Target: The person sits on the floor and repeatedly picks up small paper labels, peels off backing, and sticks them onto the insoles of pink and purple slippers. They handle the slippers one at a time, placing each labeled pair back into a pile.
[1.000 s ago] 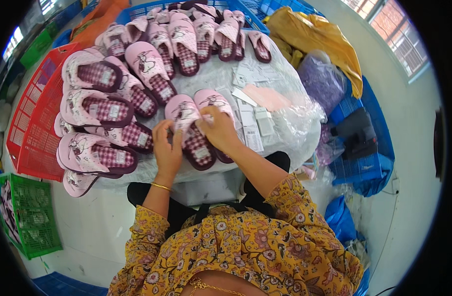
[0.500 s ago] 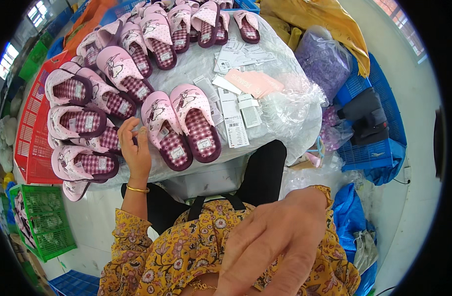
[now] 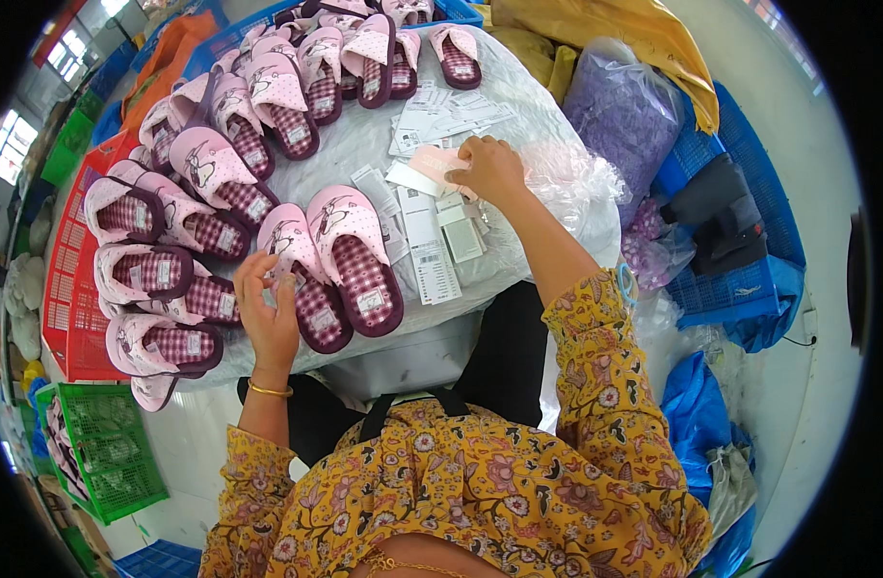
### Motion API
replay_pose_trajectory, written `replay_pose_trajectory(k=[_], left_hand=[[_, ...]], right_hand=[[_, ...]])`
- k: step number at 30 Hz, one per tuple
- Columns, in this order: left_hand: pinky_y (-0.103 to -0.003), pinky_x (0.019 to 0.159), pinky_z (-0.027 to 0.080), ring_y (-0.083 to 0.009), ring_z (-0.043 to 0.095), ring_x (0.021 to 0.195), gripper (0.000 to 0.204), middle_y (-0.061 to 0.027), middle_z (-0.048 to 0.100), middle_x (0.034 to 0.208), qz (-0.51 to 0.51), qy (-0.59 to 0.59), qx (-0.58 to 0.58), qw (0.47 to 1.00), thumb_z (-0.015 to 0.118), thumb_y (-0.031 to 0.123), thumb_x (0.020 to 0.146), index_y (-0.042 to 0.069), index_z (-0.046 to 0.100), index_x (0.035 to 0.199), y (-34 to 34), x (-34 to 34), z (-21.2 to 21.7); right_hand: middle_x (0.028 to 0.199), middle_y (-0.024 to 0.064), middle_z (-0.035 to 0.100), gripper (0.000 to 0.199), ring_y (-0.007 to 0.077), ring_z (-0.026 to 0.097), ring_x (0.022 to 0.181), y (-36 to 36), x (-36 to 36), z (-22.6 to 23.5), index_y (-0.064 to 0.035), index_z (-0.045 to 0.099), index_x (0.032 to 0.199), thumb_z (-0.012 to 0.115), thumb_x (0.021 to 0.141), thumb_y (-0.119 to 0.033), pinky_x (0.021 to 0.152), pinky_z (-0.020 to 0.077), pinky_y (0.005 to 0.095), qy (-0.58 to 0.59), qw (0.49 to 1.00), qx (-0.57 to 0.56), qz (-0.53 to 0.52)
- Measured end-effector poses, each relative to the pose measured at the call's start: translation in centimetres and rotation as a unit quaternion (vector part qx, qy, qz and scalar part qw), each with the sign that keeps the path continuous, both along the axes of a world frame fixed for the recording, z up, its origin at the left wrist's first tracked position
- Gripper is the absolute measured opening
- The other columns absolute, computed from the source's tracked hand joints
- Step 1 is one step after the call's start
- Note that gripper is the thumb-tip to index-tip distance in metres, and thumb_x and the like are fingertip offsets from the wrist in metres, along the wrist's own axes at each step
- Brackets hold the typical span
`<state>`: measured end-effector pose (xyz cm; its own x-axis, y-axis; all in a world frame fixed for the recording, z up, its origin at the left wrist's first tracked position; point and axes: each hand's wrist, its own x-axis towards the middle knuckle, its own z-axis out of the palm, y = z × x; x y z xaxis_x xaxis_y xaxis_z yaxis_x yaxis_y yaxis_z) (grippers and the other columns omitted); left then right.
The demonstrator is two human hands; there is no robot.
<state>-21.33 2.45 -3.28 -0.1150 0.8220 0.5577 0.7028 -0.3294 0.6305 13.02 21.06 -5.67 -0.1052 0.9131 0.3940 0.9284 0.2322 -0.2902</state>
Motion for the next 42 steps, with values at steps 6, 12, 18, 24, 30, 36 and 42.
replay_pose_trajectory(k=[6,12,18,24,30,36,42], left_hand=[[-0.034,0.086,0.047,-0.0267,0.053,0.114,0.029,-0.0152,0.054,0.13,-0.003,0.026,-0.007,1.0,0.063,0.009,0.091,0.002,0.059,0.119,0.0,0.6,0.9],[-0.034,0.086,0.047,-0.0259,0.054,0.114,0.03,-0.0157,0.054,0.128,-0.05,0.025,0.012,0.998,0.064,0.011,0.091,0.002,0.058,0.119,1.5,3.2,2.6],[-0.03,0.088,0.047,-0.0201,0.058,0.107,0.036,-0.0116,0.058,0.121,-0.129,-0.105,-0.07,0.984,0.067,0.017,0.092,0.001,0.057,0.123,4.6,8.6,5.0],[-0.026,0.076,0.045,-0.0103,0.059,0.085,0.019,-0.002,0.065,0.094,-0.316,-0.4,-0.242,0.826,0.06,0.02,0.098,0.004,0.061,0.109,6.7,14.6,4.4],[-0.025,0.071,0.049,-0.0109,0.06,0.077,0.017,-0.0025,0.063,0.085,-0.3,-0.452,-0.299,0.785,0.059,0.022,0.098,0.006,0.058,0.094,9.0,19.4,4.1],[-0.031,0.075,0.055,-0.0164,0.066,0.083,0.016,-0.0084,0.066,0.095,-0.347,-0.44,-0.397,0.727,0.055,0.02,0.1,0.004,0.055,0.098,10.6,25.0,2.3],[-0.032,0.085,0.055,-0.0162,0.066,0.093,0.02,-0.0083,0.067,0.105,-0.387,-0.361,-0.487,0.695,0.052,0.022,0.103,0.004,0.055,0.112,11.9,26.8,-0.5]], right_hand=[[0.087,0.0103,0.072,0.032,0.0269,0.068,0.084,3.6,2.0,0.5,-0.0083,0.071,0.085,0.082,0.071,-0.036,0.073,0.0524,0.0389,0.148,0.962,-0.223,0.055],[0.079,0.0086,0.07,0.034,0.0207,0.064,0.072,5.6,3.9,0.5,-0.0064,0.072,0.085,0.081,0.073,-0.037,0.067,0.0501,0.0346,0.2,0.95,-0.228,0.072],[0.079,0.0007,0.066,0.022,0.0085,0.055,0.072,-3.9,1.3,8.6,-0.0019,0.07,0.089,0.078,0.083,-0.021,0.065,0.0456,0.0265,0.372,0.9,-0.161,0.162],[0.088,0.0057,0.068,0.025,0.0168,0.062,0.078,-14.1,0.6,8.4,-0.0022,0.07,0.092,0.078,0.082,-0.024,0.07,0.0494,0.029,0.411,0.891,-0.131,0.14],[0.102,-0.0001,0.064,0.023,0.0235,0.058,0.094,-19.6,4.1,2.5,-0.0107,0.071,0.092,0.08,0.071,-0.01,0.08,0.0467,0.0372,0.153,0.974,0.158,0.053],[0.102,-0.0031,0.062,0.021,0.0218,0.055,0.095,-19.3,3.7,0.6,-0.0164,0.072,0.09,0.08,0.071,-0.016,0.082,0.0416,0.0377,0.039,0.989,0.141,0.034],[0.1,-0.0031,0.06,0.01,0.0208,0.055,0.095,-19.3,4.1,-0.9,-0.0169,0.07,0.084,0.073,0.074,-0.015,0.084,0.0402,0.0365,0.044,0.981,0.182,0.043]])
